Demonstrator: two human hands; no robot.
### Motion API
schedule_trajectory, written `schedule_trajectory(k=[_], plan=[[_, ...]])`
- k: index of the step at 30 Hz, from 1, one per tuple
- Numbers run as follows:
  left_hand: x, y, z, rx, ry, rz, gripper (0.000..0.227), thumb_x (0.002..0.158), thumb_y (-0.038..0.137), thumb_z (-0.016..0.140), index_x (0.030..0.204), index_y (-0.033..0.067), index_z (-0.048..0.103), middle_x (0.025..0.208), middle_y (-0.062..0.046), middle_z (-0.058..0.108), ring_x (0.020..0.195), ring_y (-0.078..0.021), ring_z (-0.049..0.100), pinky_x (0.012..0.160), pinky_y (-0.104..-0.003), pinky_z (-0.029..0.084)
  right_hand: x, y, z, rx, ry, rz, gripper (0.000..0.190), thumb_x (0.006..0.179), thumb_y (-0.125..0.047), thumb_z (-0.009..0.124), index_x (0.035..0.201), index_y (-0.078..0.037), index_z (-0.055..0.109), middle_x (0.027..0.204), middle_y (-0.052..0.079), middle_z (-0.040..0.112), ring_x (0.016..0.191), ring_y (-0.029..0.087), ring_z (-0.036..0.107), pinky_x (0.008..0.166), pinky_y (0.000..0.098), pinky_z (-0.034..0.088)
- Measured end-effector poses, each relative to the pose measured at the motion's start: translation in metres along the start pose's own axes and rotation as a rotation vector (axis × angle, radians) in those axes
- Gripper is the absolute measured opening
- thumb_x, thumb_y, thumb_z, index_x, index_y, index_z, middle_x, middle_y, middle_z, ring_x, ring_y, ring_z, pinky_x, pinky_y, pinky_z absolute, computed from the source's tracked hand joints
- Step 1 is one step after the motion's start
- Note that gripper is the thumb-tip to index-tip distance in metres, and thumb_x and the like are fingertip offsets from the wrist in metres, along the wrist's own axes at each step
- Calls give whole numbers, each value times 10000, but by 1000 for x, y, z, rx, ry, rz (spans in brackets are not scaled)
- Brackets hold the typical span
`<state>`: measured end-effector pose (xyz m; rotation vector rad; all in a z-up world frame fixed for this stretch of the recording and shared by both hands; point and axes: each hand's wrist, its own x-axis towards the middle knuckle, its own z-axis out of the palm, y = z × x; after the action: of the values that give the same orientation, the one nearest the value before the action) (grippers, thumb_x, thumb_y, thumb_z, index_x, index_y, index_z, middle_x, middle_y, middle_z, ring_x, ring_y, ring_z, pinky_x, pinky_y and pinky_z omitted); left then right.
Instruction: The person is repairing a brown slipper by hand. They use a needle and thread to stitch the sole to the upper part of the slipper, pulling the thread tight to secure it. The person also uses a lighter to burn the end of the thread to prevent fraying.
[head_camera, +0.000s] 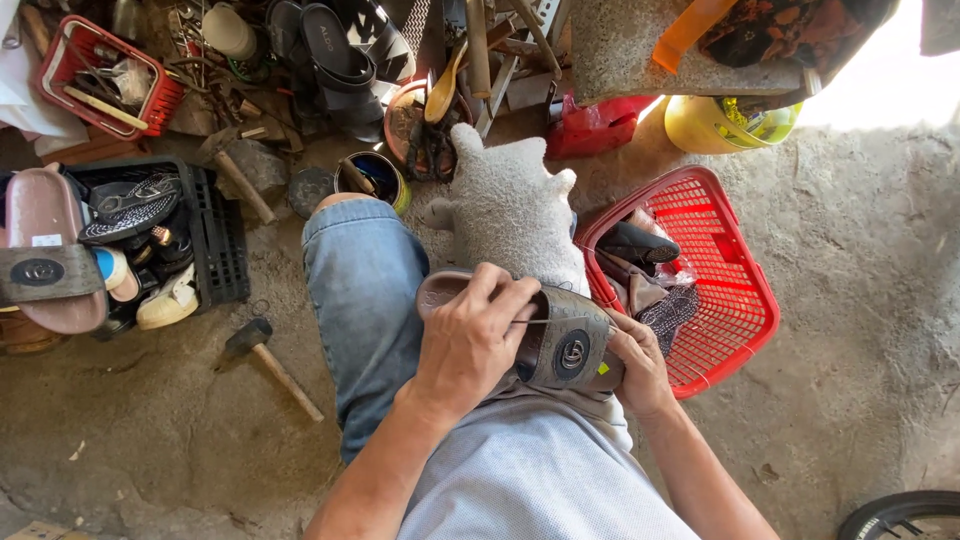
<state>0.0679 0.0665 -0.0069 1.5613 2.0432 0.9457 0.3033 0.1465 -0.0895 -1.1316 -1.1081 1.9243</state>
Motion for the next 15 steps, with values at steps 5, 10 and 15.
schedule_trajectory(k=[5, 10, 15], plan=[[-2, -3, 3, 84, 114, 84, 55, 937, 177, 698, 911, 208, 661, 922, 23, 546, 707, -202, 727, 561, -321, 591, -1, 4, -5, 17, 21, 2, 285, 847, -64, 620, 1092, 54, 704, 665, 166, 684, 585, 198, 725, 503, 314, 589], [-10, -8, -8, 62, 123, 70, 94, 874, 129, 696, 846, 168, 615, 955, -8, 573, 704, -248, 725, 539, -350, 585, -5, -3, 4, 83, 68, 39, 262, 859, -42, 627, 1100, 27, 704, 685, 147, 697, 596, 190, 732, 524, 295, 590], [-12, -3, -39, -285, 26, -113, 67, 872, 175, 690, 858, 192, 627, 881, -10, 658, 728, -310, 743, 566, -397, 582, -10, -26, 28, -99, 20, -26, 277, 847, -128, 613, 1054, 11, 733, 667, 80, 638, 589, 100, 627, 494, 268, 528]])
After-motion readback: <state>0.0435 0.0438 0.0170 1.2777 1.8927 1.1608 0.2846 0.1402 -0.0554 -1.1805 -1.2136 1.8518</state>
